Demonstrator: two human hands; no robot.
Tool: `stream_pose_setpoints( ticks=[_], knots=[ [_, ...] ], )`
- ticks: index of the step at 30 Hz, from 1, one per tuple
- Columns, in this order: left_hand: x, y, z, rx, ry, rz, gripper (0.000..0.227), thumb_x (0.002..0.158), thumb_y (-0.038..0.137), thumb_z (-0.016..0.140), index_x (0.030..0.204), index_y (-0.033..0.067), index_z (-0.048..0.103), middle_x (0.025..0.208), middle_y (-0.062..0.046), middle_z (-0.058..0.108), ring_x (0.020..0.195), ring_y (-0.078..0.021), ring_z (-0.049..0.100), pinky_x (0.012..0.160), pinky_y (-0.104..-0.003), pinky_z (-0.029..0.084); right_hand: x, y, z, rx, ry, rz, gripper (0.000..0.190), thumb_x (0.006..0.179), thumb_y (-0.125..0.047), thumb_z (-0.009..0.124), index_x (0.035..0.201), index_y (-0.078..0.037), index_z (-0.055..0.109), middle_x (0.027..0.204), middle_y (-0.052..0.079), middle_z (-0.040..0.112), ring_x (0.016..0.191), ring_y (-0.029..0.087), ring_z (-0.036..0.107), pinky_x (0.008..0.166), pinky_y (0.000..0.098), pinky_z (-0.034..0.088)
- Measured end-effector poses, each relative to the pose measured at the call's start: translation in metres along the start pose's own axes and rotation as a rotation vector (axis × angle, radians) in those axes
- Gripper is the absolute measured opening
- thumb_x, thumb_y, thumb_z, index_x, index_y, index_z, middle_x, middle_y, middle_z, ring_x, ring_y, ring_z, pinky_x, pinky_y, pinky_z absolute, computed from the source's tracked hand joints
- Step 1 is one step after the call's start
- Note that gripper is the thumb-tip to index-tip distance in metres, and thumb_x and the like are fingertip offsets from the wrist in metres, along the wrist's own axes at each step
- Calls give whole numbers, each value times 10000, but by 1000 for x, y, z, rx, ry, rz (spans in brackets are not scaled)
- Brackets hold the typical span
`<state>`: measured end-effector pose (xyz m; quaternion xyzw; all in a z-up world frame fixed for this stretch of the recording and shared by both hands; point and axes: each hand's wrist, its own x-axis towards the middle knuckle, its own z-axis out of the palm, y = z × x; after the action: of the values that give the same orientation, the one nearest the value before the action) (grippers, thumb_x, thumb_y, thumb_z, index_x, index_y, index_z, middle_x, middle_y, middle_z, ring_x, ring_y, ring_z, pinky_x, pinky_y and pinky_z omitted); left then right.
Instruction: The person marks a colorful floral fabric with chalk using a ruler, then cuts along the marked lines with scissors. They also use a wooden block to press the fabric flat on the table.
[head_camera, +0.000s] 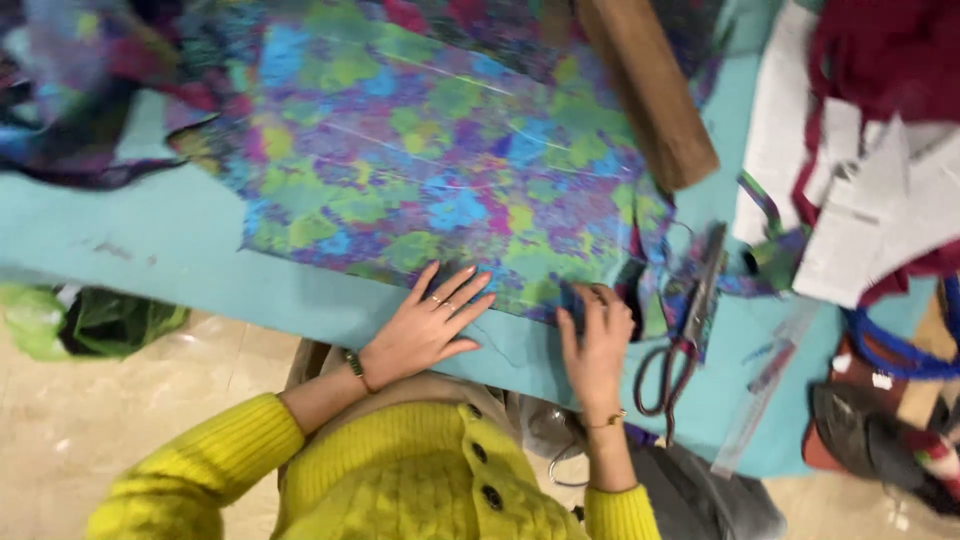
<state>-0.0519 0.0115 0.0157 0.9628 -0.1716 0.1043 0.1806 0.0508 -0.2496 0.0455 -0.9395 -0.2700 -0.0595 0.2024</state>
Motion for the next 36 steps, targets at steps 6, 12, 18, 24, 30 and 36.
stream_pose_setpoints(
  ticks=[6, 12, 18, 24, 30, 36],
  knots=[
    [-1, -11, 2, 34, 101, -245, 833, 944, 679, 443, 1606, 183, 341, 1683, -73, 316, 1563, -234, 264, 1256, -598, 137, 39, -57, 51, 45, -99, -132, 401, 990, -323, 674, 1371, -212, 617, 1339, 90, 530, 1200, 333, 531, 934, 442, 417],
    [17, -17, 11, 1, 283, -335, 779, 979, 613, 492, 1586, 137, 382, 1661, -95, 361, 1538, -266, 328, 1236, -629, 185, 72, -72, 82, -24, -49, -151, 436, 1098, -377, 480, 1497, -203, 508, 1560, 164, 377, 1408, 376, 364, 1079, 512, 314],
    [21, -29, 19, 3, 369, -400, 601, 1066, 459, 399, 1573, 137, 410, 1664, -87, 359, 1548, -280, 312, 1242, -641, 151, 75, -74, 93, -166, -47, -206, 525, 1108, -444, 424, 1561, -180, 446, 1637, 215, 302, 1507, 402, 276, 1137, 571, 248],
    [9, -38, 18, 34, 346, -457, 584, 1052, 464, 433, 1579, 215, 410, 1691, -64, 306, 1570, -290, 260, 1247, -638, 122, 76, -74, 94, -174, -71, -184, 570, 1095, -487, 436, 1584, -194, 421, 1655, 201, 271, 1521, 383, 251, 1161, 566, 212],
    [-8, -47, 1, 56, 297, -517, 618, 1038, 530, 435, 1586, 246, 397, 1686, -82, 318, 1568, -304, 247, 1235, -639, 126, 76, -78, 92, -141, -73, -160, 572, 1105, -491, 405, 1595, -197, 402, 1661, 195, 261, 1526, 373, 237, 1179, 559, 180],
    [-23, -55, -12, 115, 198, -601, 681, 984, 565, 516, 1575, 243, 411, 1681, -106, 316, 1557, -320, 261, 1217, -651, 171, 83, -72, 85, -49, -120, -86, 584, 1090, -497, 417, 1595, -204, 390, 1670, 184, 223, 1534, 391, 181, 1162, 580, 170]
  ],
)
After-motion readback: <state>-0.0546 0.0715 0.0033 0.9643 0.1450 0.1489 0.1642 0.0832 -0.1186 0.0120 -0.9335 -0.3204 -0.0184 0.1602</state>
